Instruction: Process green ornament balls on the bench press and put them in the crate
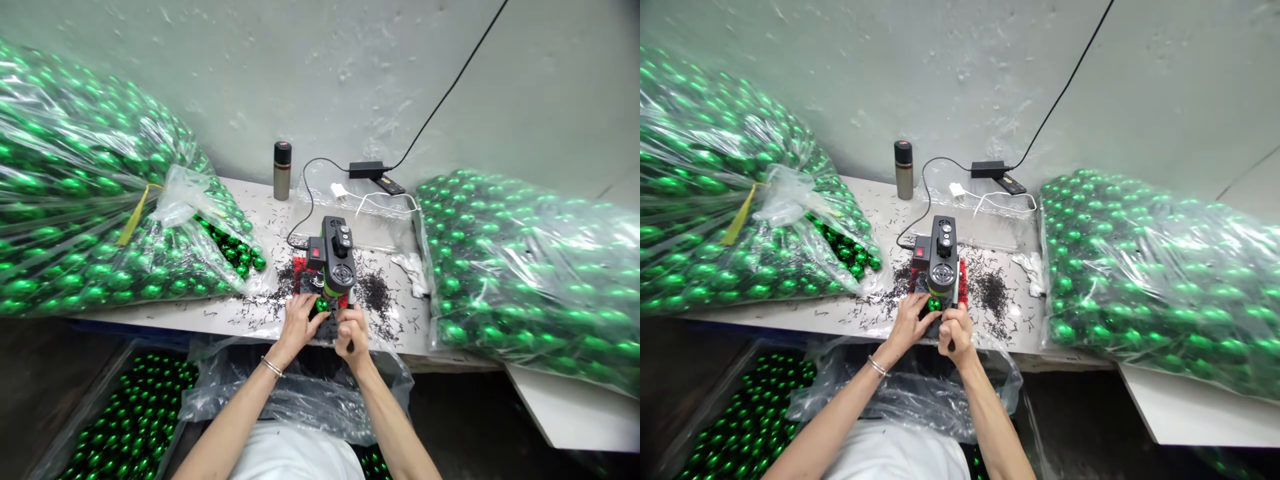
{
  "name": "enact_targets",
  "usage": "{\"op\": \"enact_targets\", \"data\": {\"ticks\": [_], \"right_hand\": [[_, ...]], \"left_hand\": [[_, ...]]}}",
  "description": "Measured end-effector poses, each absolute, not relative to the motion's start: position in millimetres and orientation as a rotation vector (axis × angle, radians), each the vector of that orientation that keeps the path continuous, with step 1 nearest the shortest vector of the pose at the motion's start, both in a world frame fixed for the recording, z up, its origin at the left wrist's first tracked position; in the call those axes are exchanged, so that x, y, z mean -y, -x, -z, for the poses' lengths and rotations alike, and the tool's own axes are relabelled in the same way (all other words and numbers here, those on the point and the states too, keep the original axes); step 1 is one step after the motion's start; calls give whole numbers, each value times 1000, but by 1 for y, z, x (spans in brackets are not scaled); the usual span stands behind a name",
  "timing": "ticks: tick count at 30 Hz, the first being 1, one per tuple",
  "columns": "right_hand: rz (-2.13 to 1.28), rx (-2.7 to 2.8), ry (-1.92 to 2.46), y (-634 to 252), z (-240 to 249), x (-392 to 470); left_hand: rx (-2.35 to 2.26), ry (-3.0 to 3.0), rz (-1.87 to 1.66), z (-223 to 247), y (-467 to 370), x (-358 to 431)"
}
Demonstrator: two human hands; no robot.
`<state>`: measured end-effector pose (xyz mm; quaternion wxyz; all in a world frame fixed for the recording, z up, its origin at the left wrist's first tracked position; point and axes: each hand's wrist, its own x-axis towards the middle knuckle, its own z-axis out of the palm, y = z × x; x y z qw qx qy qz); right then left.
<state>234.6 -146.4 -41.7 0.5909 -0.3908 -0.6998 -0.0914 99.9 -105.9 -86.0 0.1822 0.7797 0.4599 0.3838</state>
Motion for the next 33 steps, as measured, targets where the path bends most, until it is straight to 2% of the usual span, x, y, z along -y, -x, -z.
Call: {"op": "enact_targets", "data": {"ticks": [7, 13, 17, 20, 22, 24, 27, 33], "right_hand": [[138, 1556, 941, -228, 6, 153], [-218, 1367, 1142, -223, -46, 158], [-170, 1357, 1109, -220, -44, 158], [-129, 1348, 1077, -218, -35, 157], [-117, 1346, 1062, -218, -32, 157], [-104, 1349, 1054, -218, -31, 157], [-89, 1356, 1045, -218, -29, 156], [-89, 1344, 1045, -216, -27, 157]], "left_hand": [[-1308, -2129, -1073, 84, -103, 101], [-1229, -2121, -1191, 82, -83, 143], [-1204, -2236, -1196, 78, -57, 156], [-1475, -2203, -1240, 62, -38, 117], [-1728, -2192, -1114, 49, -26, 77], [-1913, -2220, -745, 37, -18, 39], [-1887, -2272, -556, 28, -13, 4], [-1719, -2306, -403, 28, 0, -14]]}}
